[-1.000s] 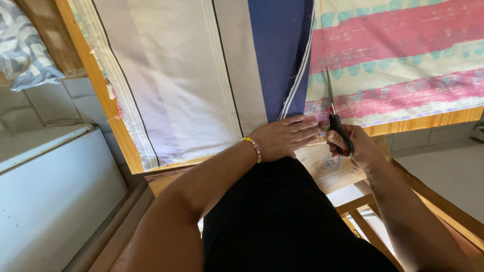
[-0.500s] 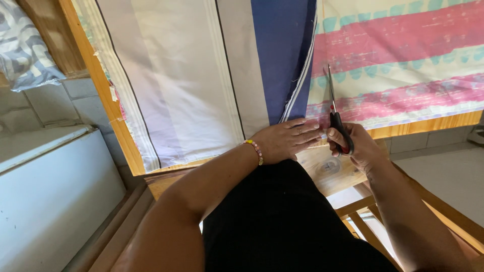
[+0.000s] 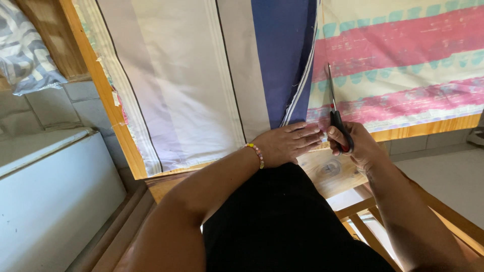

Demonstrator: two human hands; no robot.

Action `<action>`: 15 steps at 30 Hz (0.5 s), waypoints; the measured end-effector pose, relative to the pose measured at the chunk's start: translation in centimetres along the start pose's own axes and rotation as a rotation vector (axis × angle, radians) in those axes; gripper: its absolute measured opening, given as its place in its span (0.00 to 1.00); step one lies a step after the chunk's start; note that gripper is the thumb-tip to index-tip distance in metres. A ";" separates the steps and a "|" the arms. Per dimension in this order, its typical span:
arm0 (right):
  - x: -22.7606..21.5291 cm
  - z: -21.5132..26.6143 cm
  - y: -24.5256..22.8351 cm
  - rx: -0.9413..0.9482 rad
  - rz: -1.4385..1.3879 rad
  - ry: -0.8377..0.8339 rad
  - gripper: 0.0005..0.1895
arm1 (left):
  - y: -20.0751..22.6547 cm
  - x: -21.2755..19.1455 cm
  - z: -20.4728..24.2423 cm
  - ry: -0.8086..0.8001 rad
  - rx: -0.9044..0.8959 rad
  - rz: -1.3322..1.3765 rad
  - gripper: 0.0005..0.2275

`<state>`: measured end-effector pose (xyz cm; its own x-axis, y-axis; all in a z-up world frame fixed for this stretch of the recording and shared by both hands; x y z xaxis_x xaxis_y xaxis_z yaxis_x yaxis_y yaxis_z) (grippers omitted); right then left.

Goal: The person uses scissors to cut a large piece of patterned fabric laid out on a wooden table. They follow a marked line, cutting through multiple layers of the material. The person adjusts the fabric and continues cutting along the edge to separate a section.

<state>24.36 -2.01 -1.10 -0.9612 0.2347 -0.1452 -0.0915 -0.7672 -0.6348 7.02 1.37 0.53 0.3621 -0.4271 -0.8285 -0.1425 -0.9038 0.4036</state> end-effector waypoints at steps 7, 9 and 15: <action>0.0 -0.4 -0.9 -0.002 0.007 -0.017 0.24 | -0.1 0.8 0.1 -0.023 -0.004 0.006 0.37; 0.3 -0.3 -1.6 0.012 -0.003 -0.031 0.26 | -0.1 0.6 0.2 0.006 0.002 0.018 0.36; -0.8 -1.2 0.2 0.027 0.021 0.013 0.26 | -0.2 -1.7 -0.2 -0.006 0.007 0.001 0.37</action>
<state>25.44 -1.66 -2.04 -0.9594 0.2264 -0.1681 -0.0790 -0.7880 -0.6106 6.63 2.29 1.89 0.3565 -0.4283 -0.8303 -0.1497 -0.9034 0.4017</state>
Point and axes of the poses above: each hand's wrist, its own z-axis away from the middle knuckle, its own x-axis out of the palm, y = z × x, the point moved 8 cm from there along -z, towards the middle knuckle, and after that the axes turned 4 degrees about y, right-handed, at the moved point
